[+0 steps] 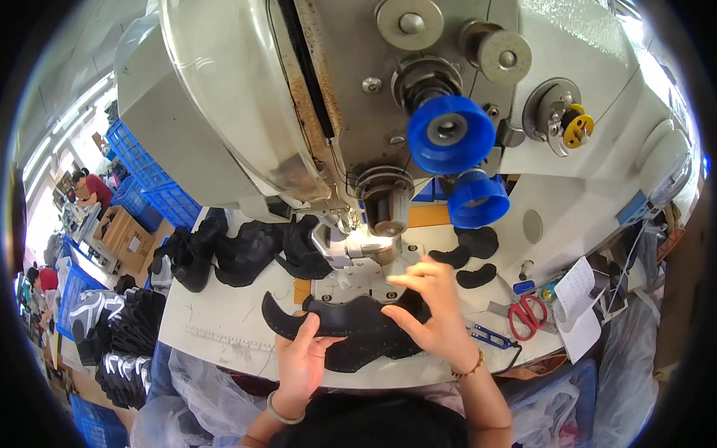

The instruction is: The person is using an industrial sewing machine to stitch together black leather components for shoes in a manufacturing facility.

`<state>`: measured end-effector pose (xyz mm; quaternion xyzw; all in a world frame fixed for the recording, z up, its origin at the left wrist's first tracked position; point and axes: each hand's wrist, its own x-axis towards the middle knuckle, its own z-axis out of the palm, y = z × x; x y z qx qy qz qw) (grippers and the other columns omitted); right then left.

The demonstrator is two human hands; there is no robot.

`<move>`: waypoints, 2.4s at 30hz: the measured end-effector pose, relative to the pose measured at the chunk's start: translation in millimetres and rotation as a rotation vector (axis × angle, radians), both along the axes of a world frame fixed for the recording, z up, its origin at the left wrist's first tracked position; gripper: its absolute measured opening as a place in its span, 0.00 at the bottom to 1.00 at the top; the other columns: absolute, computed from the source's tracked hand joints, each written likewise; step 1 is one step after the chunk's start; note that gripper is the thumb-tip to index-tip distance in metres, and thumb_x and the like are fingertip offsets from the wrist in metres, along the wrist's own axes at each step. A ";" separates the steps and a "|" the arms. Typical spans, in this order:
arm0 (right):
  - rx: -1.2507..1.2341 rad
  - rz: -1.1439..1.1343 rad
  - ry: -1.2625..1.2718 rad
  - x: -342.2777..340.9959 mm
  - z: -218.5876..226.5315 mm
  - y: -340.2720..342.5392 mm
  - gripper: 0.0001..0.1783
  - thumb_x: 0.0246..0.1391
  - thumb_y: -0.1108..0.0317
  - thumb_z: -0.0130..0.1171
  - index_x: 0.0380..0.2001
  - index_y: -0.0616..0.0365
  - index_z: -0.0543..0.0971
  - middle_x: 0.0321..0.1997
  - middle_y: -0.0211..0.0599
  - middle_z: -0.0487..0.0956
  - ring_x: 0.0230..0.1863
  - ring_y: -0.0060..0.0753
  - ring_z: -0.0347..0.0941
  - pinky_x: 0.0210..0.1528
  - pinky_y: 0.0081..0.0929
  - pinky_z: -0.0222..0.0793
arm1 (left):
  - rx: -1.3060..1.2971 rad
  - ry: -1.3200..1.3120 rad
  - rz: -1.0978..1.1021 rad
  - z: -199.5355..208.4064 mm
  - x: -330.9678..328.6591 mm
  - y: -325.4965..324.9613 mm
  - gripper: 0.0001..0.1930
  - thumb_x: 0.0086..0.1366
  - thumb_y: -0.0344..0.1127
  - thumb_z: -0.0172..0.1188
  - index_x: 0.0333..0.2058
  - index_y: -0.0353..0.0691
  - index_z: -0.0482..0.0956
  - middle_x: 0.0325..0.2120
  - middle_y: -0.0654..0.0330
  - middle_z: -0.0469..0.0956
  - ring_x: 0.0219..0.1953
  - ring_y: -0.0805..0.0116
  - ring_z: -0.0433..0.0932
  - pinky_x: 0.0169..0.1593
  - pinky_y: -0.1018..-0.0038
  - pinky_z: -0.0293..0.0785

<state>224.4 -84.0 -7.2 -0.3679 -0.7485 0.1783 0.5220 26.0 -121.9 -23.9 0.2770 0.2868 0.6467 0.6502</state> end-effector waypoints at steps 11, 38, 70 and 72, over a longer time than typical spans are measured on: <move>-0.744 0.078 0.720 -50.4 -19.8 -49.7 0.07 0.54 0.70 0.59 0.27 0.63 0.77 0.22 0.30 0.74 0.18 0.15 0.63 0.16 0.14 0.54 | 0.087 -0.013 0.079 7.8 14.2 -2.3 0.05 0.65 0.26 0.52 0.39 0.36 0.72 0.36 0.56 0.77 0.39 0.67 0.77 0.45 0.67 0.75; -0.781 0.262 0.932 -64.3 -23.8 -42.0 0.07 0.54 0.75 0.53 0.31 0.70 0.75 0.21 0.42 0.76 0.17 0.33 0.72 0.17 0.27 0.71 | -0.010 0.042 0.065 9.6 14.5 -1.8 0.04 0.64 0.28 0.54 0.38 0.37 0.72 0.30 0.60 0.77 0.29 0.73 0.76 0.32 0.77 0.72; -0.852 0.468 1.147 -52.6 -24.1 -43.3 0.06 0.52 0.79 0.52 0.33 0.74 0.73 0.26 0.48 0.77 0.24 0.39 0.76 0.26 0.35 0.77 | -0.008 0.038 0.012 24.3 19.4 -6.0 0.05 0.64 0.30 0.54 0.33 0.34 0.73 0.27 0.59 0.77 0.25 0.74 0.74 0.30 0.79 0.71; -0.857 0.461 1.134 -52.7 -23.4 -43.3 0.06 0.52 0.79 0.53 0.33 0.74 0.73 0.26 0.48 0.77 0.24 0.39 0.76 0.25 0.34 0.77 | 0.010 0.033 0.002 24.0 18.7 -7.0 0.05 0.65 0.30 0.54 0.33 0.34 0.73 0.27 0.59 0.77 0.26 0.74 0.75 0.31 0.79 0.71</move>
